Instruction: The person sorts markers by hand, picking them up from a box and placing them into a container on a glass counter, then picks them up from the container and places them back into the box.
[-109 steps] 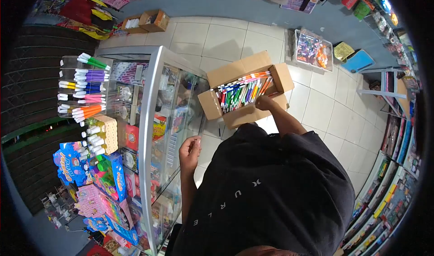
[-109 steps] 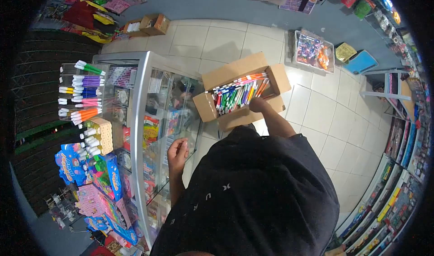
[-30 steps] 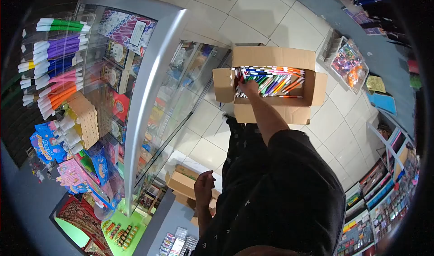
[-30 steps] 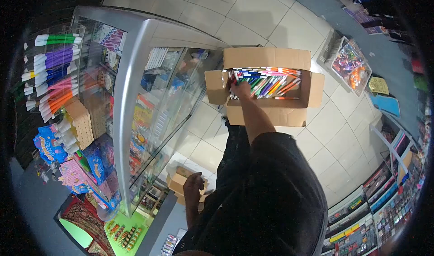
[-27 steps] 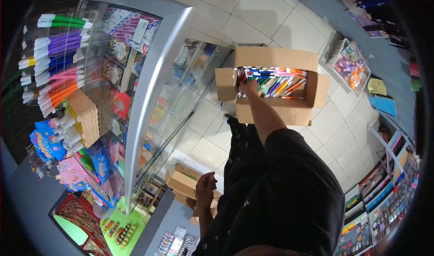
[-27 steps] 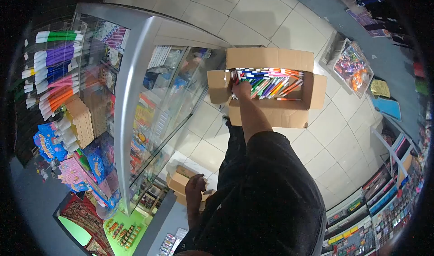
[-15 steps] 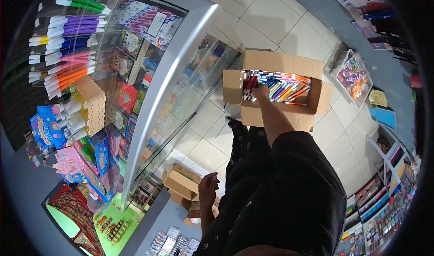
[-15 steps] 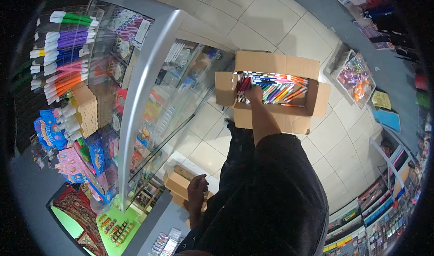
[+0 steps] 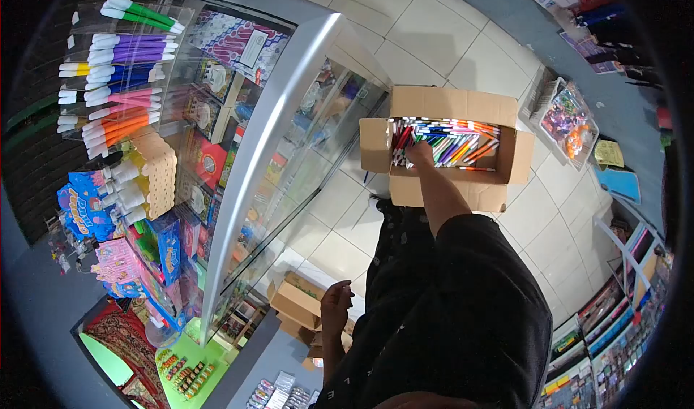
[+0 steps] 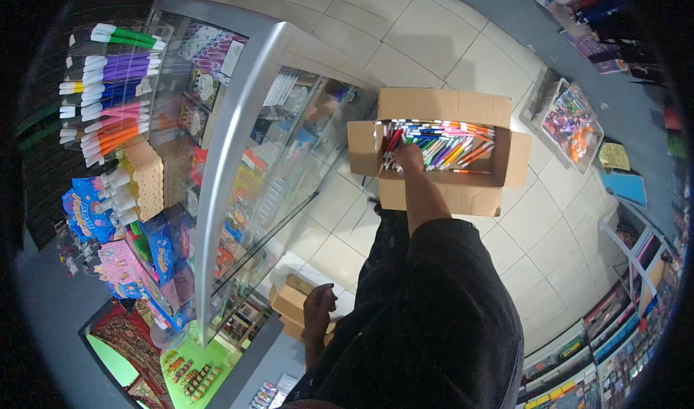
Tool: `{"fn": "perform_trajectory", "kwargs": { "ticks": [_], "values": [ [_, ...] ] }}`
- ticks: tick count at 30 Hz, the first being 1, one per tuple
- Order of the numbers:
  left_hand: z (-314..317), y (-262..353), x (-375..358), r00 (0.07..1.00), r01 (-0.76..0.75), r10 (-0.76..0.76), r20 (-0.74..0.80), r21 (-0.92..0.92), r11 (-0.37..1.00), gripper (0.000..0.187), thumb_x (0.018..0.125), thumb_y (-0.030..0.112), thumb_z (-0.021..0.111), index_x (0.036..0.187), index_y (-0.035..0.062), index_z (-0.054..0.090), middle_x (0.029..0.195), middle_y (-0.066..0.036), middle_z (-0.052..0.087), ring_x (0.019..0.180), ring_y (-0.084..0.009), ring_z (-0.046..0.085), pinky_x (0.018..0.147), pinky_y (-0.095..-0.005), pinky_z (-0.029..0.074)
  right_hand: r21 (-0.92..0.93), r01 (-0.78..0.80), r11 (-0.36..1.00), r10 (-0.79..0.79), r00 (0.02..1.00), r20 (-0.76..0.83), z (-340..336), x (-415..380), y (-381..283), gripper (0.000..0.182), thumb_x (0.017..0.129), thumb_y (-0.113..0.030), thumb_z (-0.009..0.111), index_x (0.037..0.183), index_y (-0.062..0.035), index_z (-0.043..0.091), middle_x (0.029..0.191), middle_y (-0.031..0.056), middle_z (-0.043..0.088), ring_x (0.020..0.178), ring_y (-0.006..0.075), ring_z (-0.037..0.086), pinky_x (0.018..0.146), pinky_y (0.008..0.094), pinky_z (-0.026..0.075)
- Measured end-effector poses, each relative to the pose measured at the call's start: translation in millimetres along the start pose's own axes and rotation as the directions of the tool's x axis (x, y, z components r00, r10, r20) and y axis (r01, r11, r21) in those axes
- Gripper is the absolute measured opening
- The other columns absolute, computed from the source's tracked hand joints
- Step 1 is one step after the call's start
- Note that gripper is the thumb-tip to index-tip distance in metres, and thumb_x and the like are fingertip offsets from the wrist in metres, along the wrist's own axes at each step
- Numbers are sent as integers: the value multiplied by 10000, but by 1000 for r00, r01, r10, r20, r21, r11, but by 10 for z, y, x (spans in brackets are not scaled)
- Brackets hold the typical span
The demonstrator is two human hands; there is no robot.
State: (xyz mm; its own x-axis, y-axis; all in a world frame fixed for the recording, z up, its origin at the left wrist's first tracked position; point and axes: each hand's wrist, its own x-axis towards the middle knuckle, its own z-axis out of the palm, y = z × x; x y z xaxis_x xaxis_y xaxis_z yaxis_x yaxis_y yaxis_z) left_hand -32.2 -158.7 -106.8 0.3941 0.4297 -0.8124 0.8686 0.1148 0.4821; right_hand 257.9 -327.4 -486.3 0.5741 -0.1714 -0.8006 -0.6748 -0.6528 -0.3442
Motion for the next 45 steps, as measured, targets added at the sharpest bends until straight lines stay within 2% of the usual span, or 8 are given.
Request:
{"fn": "perform_trajectory", "kwargs": {
  "ticks": [14,20,23,28,34,40,43,45],
  "values": [
    [-271,-183,69,999,-9,6,49,52,999,240,937,176,569,1111,16,615,773,-24,601,639,-67,502,578,-212,419,-108,235,966,-249,957,-148,403,205,203,441,781,-396,561,751,26,685,739,245,656,793,398,660,744,462,521],
    [-401,-251,144,994,-70,67,81,35,997,230,935,170,574,1107,22,616,771,-31,609,636,-69,503,572,-212,418,-73,197,978,-184,971,149,4,-106,96,401,794,-334,506,892,18,673,965,280,641,957,427,616,849,469,497],
    [-437,-220,184,994,-91,88,68,42,995,228,936,173,575,1105,26,618,770,-30,607,632,-69,502,570,-213,418,-133,493,860,-495,869,19,-111,-176,301,415,791,-373,555,868,21,660,825,241,664,841,368,661,764,443,523],
    [-476,-184,260,995,-78,74,66,59,995,233,935,174,571,1102,21,624,765,-30,597,641,-75,512,584,-228,429,-245,171,954,-186,982,-39,-646,-566,123,452,763,-437,651,872,1,637,873,195,680,881,315,664,771,421,524],
    [-399,-169,309,996,-56,53,69,42,998,223,936,165,578,1108,28,618,762,-24,604,624,-62,493,570,-212,417,-147,242,959,-237,970,48,-442,-25,406,489,829,-463,613,876,23,629,835,203,674,824,317,670,742,401,530],
    [-262,-103,338,996,-26,25,80,15,1000,222,938,167,576,1106,27,619,767,-24,606,623,-61,490,566,-212,414,-312,412,856,-437,899,-12,-58,258,527,407,871,-385,580,948,11,630,867,228,666,857,349,663,749,421,523],
    [-244,-85,308,997,-30,29,74,12,999,224,938,171,577,1103,25,619,763,-22,603,622,-59,491,559,-209,410,-175,266,948,-263,964,43,-51,121,393,417,881,-383,562,1036,-1,626,943,247,654,923,363,646,776,436,514],
    [-251,-86,299,997,-32,30,69,23,999,226,939,174,578,1102,23,620,757,-21,602,617,-59,491,554,-209,409,-150,302,941,-291,952,90,-125,-76,234,415,878,-377,560,1063,-13,629,985,245,648,954,365,634,800,443,512]
  ]
}}
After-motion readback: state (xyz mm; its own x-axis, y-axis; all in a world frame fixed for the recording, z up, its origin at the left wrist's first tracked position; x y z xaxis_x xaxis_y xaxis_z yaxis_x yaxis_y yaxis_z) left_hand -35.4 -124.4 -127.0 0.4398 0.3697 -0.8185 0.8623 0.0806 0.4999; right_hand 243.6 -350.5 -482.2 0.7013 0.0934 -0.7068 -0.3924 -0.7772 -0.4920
